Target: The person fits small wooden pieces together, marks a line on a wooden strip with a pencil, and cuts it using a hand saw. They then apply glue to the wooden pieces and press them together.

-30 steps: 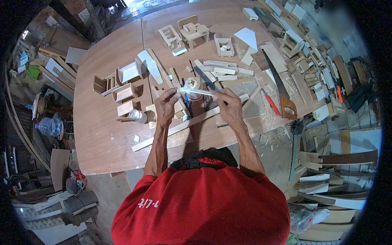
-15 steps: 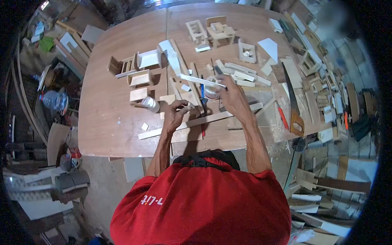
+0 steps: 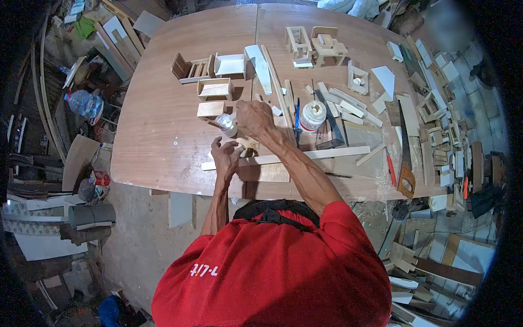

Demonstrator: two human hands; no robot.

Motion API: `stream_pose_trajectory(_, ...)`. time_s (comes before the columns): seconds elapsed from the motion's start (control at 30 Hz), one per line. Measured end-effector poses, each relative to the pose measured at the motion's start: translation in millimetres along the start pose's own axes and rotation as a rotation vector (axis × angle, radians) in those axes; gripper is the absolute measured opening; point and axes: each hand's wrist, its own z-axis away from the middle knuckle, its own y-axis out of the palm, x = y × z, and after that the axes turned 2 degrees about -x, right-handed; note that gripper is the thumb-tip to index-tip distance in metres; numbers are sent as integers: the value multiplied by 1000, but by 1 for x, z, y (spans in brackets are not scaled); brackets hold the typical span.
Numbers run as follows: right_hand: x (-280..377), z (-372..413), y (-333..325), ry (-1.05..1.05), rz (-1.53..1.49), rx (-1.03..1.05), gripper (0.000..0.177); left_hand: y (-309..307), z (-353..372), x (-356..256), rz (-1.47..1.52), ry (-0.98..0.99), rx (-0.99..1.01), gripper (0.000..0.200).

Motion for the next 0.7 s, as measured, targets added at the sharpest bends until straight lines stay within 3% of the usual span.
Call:
stream_pose_trajectory(0.03, 3, -1, 7, -29, 61, -13, 16, 1, -3, 1, 41, -23, -37, 45)
stream_pose_trajectory(0.07, 5, -3, 12, -77, 85, -39, 14, 5, -7, 8, 141, -6, -57, 74)
stream_pose_trajectory(0.1, 6, -4, 19, -78, 85, -40, 14, 7, -12, 13, 141, -4, -58, 74)
stream_pose_trajectory(0.17, 9, -7, 32, -123, 150, 6, 16, 10, -20, 23, -493, 492, -249, 97)
stream_pose_trajectory(0.2, 9, -6, 38, -124, 169, 20, 17, 11, -22, 26, -492, 494, -250, 97)
stream_pose_trajectory(0.27, 6, -1, 49, -90, 102, -8, 17, 15, -24, 31, 475, -98, 70, 74)
stream_pose_trajectory(0.3, 3, 0, 55, -57, 33, -35, 17, 14, -25, 31, 476, -98, 69, 74)
stream_pose_trajectory(0.37, -14, 3, 73, -76, 14, -34, 17, 11, -25, 28, 422, -131, 127, 43)
stream_pose_trajectory(0.4, -21, 4, 77, -96, -4, -36, 18, 14, -27, 35, 423, -131, 128, 43)
stream_pose_trajectory(0.47, -16, 9, 58, -99, -87, -101, 18, 26, -32, 57, 174, 83, 61, 22)
stream_pose_trajectory(0.53, -11, 8, 47, -102, -171, -168, 18, 30, -35, 67, 231, 47, 65, 25)
stream_pose_trajectory(0.6, -9, 8, 45, 156, -279, -119, 19, 32, -35, 72, 285, 6, 70, 27)
stream_pose_trajectory(0.7, -8, 11, 46, 112, -260, -82, 17, 25, -34, 60, 397, -29, 74, 26)
